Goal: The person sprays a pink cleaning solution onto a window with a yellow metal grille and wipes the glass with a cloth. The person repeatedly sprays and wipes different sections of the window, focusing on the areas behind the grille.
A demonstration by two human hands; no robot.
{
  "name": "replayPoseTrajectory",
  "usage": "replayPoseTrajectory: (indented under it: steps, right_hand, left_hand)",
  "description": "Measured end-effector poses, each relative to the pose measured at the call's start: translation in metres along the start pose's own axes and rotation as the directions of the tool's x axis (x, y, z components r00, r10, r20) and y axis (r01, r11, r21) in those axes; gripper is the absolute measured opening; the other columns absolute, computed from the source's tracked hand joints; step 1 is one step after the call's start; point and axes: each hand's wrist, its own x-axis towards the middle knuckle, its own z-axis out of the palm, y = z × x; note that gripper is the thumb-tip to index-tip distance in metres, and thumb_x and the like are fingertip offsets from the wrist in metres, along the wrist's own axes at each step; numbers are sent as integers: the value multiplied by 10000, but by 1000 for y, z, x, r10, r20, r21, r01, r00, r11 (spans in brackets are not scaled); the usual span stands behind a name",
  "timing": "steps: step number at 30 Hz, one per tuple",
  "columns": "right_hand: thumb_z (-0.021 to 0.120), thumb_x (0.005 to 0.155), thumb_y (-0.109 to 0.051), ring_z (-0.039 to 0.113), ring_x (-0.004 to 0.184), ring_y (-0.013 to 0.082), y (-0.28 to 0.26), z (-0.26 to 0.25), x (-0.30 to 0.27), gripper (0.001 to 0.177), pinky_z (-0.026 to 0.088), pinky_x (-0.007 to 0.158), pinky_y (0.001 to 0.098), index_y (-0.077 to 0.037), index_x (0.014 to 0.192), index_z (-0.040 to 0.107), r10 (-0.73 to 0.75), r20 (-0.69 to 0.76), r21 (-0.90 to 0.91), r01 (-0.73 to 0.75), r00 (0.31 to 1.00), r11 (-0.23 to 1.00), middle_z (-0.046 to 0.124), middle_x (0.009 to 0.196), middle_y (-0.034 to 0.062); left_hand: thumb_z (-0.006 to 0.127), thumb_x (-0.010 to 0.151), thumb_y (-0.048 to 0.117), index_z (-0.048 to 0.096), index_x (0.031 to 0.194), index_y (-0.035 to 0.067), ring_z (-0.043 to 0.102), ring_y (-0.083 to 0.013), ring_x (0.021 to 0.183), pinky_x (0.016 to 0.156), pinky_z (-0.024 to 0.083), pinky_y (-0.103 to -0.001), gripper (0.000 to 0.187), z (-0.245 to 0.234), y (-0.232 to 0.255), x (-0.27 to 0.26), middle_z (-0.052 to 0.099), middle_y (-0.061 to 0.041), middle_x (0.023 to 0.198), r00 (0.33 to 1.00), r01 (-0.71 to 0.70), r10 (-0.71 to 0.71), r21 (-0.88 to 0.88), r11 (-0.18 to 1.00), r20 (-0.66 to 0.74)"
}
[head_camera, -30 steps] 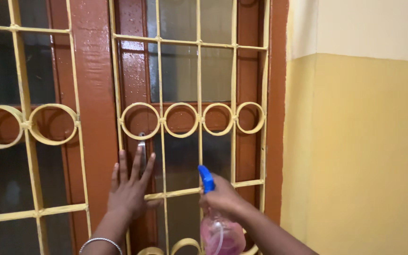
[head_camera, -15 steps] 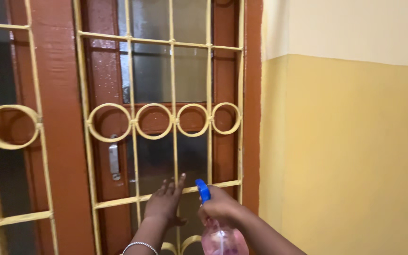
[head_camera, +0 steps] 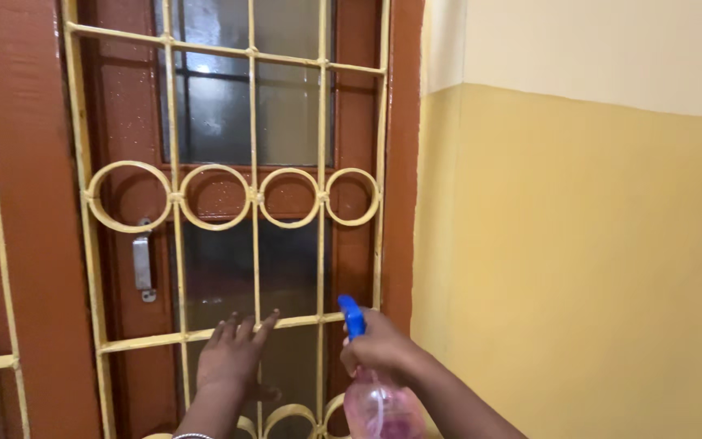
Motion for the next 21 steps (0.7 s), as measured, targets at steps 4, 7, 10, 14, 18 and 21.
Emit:
replayPoseTrajectory:
  steps: [4, 7, 10, 14, 18, 21]
  right_hand:
    - [696, 577, 131, 618, 629, 222, -6, -20, -3, 410, 520, 535, 377, 7, 946, 571, -76, -122, -93, 65, 990, 993, 576, 752, 80]
    - [679, 600, 116, 592, 599, 257, -9, -33, -6, 346, 502, 520, 379, 25, 915, 570, -27, -170, -86, 13, 985, 996, 546, 707, 120]
    - [664, 605, 130, 580, 609, 258, -8, -44, -4, 349, 495, 513, 389, 3, 911, 554, 3, -199, 65, 10, 980, 998, 546, 713, 112]
    - [664, 591, 167, 614, 641, 238, 1, -58, 4, 415, 532, 533, 386, -45, 923, 537, -52, -269, 196, 107, 962, 975, 569, 738, 89]
    - [652, 577, 183, 622, 619, 241, 18, -66, 13, 406, 537, 537, 382, -48, 895, 550, -58, -247, 180, 105, 967, 978, 579, 729, 97]
    - [641, 595, 170, 612, 573, 263, 33, -64, 15, 342, 519, 511, 389, -23, 848, 514, -32, -202, 131, 59, 979, 990, 569, 704, 133]
  left_hand:
    - [814, 732, 740, -102, 1640, 371, 76, -239, 1603, 1315, 70, -387, 1341, -3, 8, -1, 143, -24, 1719, 998, 49, -49, 14, 999, 36]
    - [814, 726, 751, -79, 1640, 373, 62, -237, 1607, 1318, 55, -392, 1332, -3, 11, -1, 129, -24, 1724, 996, 72, -73, 17, 997, 47]
    - [802, 730, 762, -67, 1640, 375, 57, -236, 1608, 1319, 50, -393, 1317, -2, 14, 0, 124, -22, 1725, 995, 95, -96, 23, 995, 39]
    - [798, 732, 772, -48, 1641, 364, 56, -229, 1608, 1321, 35, -385, 1307, 0, 19, 2, 119, -21, 1726, 991, 127, -127, 21, 992, 42]
    - [804, 725, 767, -20, 1644, 355, 63, -229, 1609, 1322, 31, -383, 1301, 0, 24, 0, 141, -17, 1719, 986, 165, -165, 17, 986, 27]
    - [804, 733, 766, -25, 1642, 369, 49, -226, 1609, 1321, 27, -379, 1292, -3, 27, -1, 115, -17, 1724, 981, 186, -186, 12, 983, 49]
